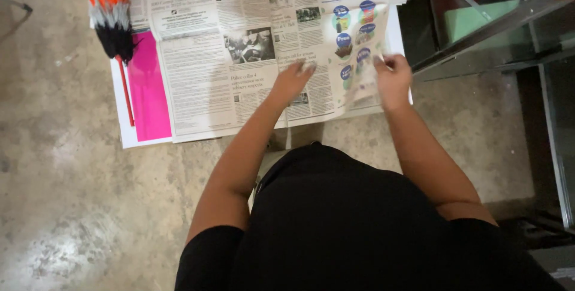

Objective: Dusting individual pages of a stack of newspapers using a feather duster.

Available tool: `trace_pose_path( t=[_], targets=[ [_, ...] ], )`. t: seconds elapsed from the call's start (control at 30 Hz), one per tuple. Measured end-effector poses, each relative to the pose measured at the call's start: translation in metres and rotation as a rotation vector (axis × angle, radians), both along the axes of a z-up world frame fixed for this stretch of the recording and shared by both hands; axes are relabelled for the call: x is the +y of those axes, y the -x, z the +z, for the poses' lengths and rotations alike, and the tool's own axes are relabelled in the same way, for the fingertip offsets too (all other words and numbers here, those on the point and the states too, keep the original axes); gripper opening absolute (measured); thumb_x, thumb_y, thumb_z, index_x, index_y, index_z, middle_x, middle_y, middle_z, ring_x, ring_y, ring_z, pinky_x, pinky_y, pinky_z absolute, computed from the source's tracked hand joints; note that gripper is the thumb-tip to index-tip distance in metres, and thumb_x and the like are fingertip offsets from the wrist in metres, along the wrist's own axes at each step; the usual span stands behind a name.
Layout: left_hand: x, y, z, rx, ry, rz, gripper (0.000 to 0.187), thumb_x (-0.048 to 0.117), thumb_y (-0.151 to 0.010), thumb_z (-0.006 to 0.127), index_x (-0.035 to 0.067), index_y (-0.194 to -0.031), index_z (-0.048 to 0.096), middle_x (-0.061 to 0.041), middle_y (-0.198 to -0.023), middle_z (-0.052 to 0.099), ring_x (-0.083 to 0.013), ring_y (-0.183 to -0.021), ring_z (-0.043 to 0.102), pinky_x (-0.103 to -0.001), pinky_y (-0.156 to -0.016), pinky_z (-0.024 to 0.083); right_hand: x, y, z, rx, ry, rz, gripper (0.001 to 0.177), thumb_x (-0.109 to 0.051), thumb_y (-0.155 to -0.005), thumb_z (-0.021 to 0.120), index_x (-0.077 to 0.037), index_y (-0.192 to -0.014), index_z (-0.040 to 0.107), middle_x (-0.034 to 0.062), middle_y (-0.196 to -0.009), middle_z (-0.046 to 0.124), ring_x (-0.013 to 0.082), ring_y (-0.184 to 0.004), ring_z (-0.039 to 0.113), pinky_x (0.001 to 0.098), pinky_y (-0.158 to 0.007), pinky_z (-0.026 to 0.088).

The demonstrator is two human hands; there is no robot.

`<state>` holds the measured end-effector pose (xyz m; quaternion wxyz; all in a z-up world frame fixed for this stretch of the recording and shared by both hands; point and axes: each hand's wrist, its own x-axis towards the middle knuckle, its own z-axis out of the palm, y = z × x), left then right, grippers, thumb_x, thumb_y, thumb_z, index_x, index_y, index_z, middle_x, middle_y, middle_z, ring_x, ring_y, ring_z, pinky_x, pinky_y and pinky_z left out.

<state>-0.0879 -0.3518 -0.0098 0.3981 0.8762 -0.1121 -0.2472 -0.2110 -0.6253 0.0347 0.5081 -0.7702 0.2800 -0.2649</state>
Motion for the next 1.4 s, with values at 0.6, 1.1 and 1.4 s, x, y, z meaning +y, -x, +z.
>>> trace_pose_path(
  t=[0.6, 1.1, 1.4],
  targets=[
    [0.201, -0.06, 0.127, -0.31, 0.157, 0.679, 0.022, 0.033, -0.076, 0.087, 0.014, -0.084, 0.079, -0.003, -0.061, 0.059, -0.0176, -0.062, 0.061, -0.034, -0.056, 0.049, 0.148, -0.048, 0.071, 0.129, 0.252, 0.741, 0.049, -0.007, -0.105, 0.057, -0.004, -0.152, 0.045, 0.0278, -0.158, 0.04, 0.042, -0.148, 0.037, 0.0541, -0.125, 0.027],
    [0.362, -0.114, -0.052, -0.131, -0.246, 0.617, 0.046, 0.049, -0.08, 0.08, 0.004, -0.092, 0.077, -0.02, -0.082, 0.071, -0.0432, -0.089, 0.071, -0.054, -0.075, 0.052, 0.207, -0.07, 0.017, 0.693, 0.577, 0.627, 0.069, -0.045, -0.103, 0.054, -0.029, -0.165, 0.028, 0.0141, -0.174, 0.01, 0.0356, -0.16, 0.008, 0.0825, -0.115, 0.006],
    [0.296, -0.081, 0.053, -0.611, -0.45, 0.618, 0.071, 0.008, -0.07, 0.089, 0.001, -0.128, 0.05, -0.035, -0.137, 0.044, -0.0535, -0.127, 0.05, -0.057, -0.107, 0.049, 0.212, -0.07, -0.009, 0.727, 0.65, 0.565, 0.075, -0.054, -0.099, 0.051, -0.033, -0.166, 0.024, 0.0081, -0.175, 0.008, 0.0307, -0.161, 0.005, 0.0818, -0.116, 0.001]
  ],
)
